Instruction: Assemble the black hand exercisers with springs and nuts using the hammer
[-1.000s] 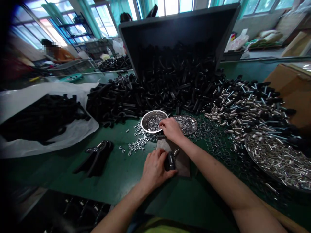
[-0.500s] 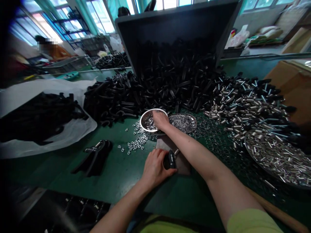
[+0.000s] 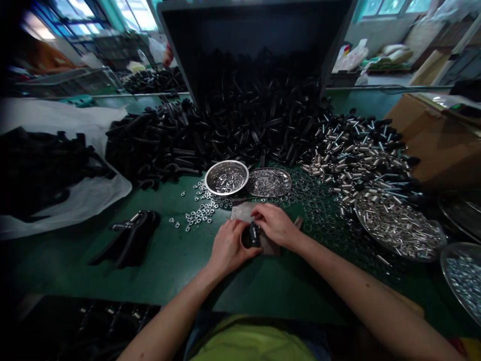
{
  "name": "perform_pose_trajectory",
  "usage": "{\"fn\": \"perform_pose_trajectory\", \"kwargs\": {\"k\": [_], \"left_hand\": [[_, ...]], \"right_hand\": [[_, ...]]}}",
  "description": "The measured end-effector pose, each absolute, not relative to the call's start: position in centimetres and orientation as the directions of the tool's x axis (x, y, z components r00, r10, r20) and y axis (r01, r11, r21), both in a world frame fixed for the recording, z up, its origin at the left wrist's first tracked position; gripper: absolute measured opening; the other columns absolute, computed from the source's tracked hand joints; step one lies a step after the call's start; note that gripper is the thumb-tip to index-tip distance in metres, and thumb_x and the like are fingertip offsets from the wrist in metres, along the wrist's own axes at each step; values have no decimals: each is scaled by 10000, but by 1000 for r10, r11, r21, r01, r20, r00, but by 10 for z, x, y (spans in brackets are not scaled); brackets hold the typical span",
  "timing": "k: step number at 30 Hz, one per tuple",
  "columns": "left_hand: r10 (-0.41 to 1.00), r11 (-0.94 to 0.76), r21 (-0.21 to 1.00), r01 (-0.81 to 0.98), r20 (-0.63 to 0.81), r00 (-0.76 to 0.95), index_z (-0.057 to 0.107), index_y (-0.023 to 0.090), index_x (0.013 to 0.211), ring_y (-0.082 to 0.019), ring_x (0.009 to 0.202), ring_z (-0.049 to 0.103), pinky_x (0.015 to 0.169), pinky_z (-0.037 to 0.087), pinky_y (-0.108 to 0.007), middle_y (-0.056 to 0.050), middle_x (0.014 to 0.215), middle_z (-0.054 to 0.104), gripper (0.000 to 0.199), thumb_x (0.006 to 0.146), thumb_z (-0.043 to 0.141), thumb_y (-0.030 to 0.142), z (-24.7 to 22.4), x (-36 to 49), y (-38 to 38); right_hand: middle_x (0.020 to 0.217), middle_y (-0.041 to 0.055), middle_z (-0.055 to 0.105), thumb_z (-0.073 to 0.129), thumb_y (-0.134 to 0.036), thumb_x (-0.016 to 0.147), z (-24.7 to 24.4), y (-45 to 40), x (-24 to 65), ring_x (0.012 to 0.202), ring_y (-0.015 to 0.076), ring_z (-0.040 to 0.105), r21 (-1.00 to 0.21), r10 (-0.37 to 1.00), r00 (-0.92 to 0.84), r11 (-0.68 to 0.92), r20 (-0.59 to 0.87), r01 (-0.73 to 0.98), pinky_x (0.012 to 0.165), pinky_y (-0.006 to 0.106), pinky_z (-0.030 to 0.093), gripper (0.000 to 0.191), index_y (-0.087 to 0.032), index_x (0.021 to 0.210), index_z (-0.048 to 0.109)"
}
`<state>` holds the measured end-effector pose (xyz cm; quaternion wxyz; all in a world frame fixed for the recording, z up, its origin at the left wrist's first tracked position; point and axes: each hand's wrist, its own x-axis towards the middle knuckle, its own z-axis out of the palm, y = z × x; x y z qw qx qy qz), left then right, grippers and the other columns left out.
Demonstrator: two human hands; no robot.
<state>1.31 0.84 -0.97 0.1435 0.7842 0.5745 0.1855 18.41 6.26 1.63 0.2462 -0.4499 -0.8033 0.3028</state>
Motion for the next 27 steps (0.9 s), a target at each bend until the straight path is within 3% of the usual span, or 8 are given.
{"fn": "perform_pose_trajectory", "kwargs": {"k": [4, 11, 13, 16, 18, 20, 23, 27], "left_hand": [[950, -312, 425, 850, 142, 278, 570, 189, 1026, -254, 957, 511, 829, 409, -384, -66, 996, 572, 540, 604, 751, 471, -10, 13, 7], [945, -324, 376, 868, 163, 282, 564, 164, 906, -249, 897, 513, 794, 415, -383, -65, 915, 576, 362, 664, 697, 398, -11, 15, 7], [943, -331, 380, 864, 172, 285, 557, 161, 915, -249, 899, 512, 802, 414, -387, -65, 916, 579, 365, 663, 700, 384, -12, 15, 7], [939, -341, 421, 841, 188, 287, 518, 166, 1108, -255, 947, 507, 828, 410, -394, -72, 1001, 577, 560, 653, 719, 423, -12, 14, 6], [934, -357, 437, 825, 182, 308, 470, 212, 1223, -254, 969, 505, 833, 406, -392, -66, 1044, 568, 662, 657, 724, 442, -11, 12, 5], [925, -380, 442, 813, 168, 341, 469, 265, 1252, -250, 970, 505, 827, 403, -383, -58, 1046, 563, 655, 675, 716, 449, -9, 11, 5], [921, -388, 453, 803, 156, 357, 500, 274, 1233, -248, 975, 503, 825, 401, -377, -59, 1046, 563, 615, 683, 715, 447, -7, 11, 6], [924, -379, 463, 802, 143, 354, 504, 262, 1236, -251, 983, 501, 827, 406, -382, -61, 1053, 564, 631, 672, 728, 437, -6, 11, 6]], "right_hand": [[901, 55, 600, 510, -27, 770, 7, 54, 178, 820, 153, 596, -652, 863, -473, 464, 179, 600, 757, 305, 490, 259, -162, 979, 583], [833, 101, 647, 423, -158, 900, -7, 33, 168, 853, 217, 550, -134, 622, -677, 767, 394, 627, 758, 356, 477, 211, -129, 996, 610], [905, 119, 668, 402, -152, 910, -14, 28, 170, 891, 219, 570, -72, 572, -674, 784, 468, 616, 783, 364, 479, 257, -115, 1063, 605], [1009, 112, 670, 415, -166, 910, -19, 33, 178, 971, 203, 583, -191, 610, -610, 769, 506, 610, 832, 346, 482, 290, -136, 1139, 591], [1027, 92, 664, 432, -185, 909, -16, 50, 186, 972, 179, 586, -342, 717, -530, 688, 452, 640, 844, 321, 482, 277, -167, 1122, 607], [1007, 80, 663, 445, -188, 903, -10, 78, 194, 962, 168, 577, -400, 837, -422, 539, 347, 741, 855, 308, 473, 251, -180, 1060, 641], [949, 97, 671, 496, -186, 867, -4, 129, 204, 996, 208, 542, -305, 937, -270, 330, 222, 893, 874, 334, 446, 208, -172, 933, 693], [842, 104, 678, 590, -148, 771, -9, 176, 207, 944, 231, 555, -254, 961, -233, 264, 148, 931, 826, 321, 441, 130, -175, 769, 718]]}}
